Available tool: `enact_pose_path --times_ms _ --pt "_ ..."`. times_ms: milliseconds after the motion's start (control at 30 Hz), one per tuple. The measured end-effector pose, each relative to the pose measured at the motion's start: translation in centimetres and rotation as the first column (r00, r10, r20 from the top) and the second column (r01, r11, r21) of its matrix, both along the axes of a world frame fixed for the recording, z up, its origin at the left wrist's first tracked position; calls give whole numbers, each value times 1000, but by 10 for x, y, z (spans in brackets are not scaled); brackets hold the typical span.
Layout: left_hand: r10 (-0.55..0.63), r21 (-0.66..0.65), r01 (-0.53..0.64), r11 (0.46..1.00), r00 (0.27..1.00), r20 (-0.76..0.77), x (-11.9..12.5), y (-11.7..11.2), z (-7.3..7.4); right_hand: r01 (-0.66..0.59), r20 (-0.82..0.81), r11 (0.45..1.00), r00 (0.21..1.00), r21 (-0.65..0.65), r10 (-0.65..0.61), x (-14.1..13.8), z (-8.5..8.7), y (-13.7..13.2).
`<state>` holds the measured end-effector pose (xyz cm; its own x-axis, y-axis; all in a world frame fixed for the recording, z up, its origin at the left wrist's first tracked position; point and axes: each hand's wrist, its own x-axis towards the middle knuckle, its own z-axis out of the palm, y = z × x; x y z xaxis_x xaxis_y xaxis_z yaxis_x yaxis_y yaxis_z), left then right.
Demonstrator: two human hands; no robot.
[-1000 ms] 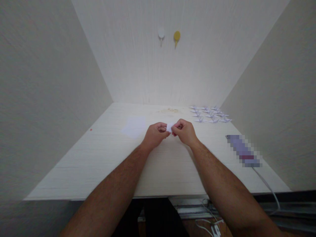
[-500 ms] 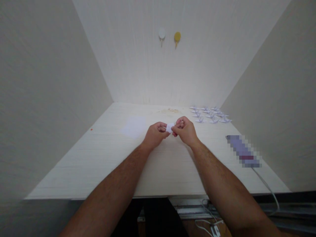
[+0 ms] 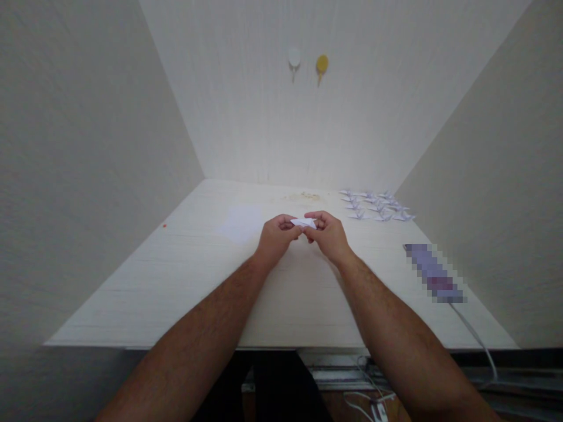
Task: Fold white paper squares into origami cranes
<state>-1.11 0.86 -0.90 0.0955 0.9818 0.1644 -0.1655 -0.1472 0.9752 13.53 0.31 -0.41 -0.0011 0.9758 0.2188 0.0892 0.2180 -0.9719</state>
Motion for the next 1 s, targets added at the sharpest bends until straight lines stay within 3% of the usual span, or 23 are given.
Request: enact_pose_path --times_ms 333,433,633,1000 --pt "69 -83 -58 995 989 129 4 2 0 -28 -44 999 999 -35 27 -6 -3 -1" --pt "92 -90 -83 992 991 99 1 3 2 37 40 993 998 110 -42 -4 -6 -1" --pt "69 -129 -67 989 998 5 -6 6 3 77 285 909 936 409 -208 2 -6 -4" --pt "-9 -170 8 985 1000 -4 -7 2 10 -56 563 811 748 582 -352 6 -8 -2"
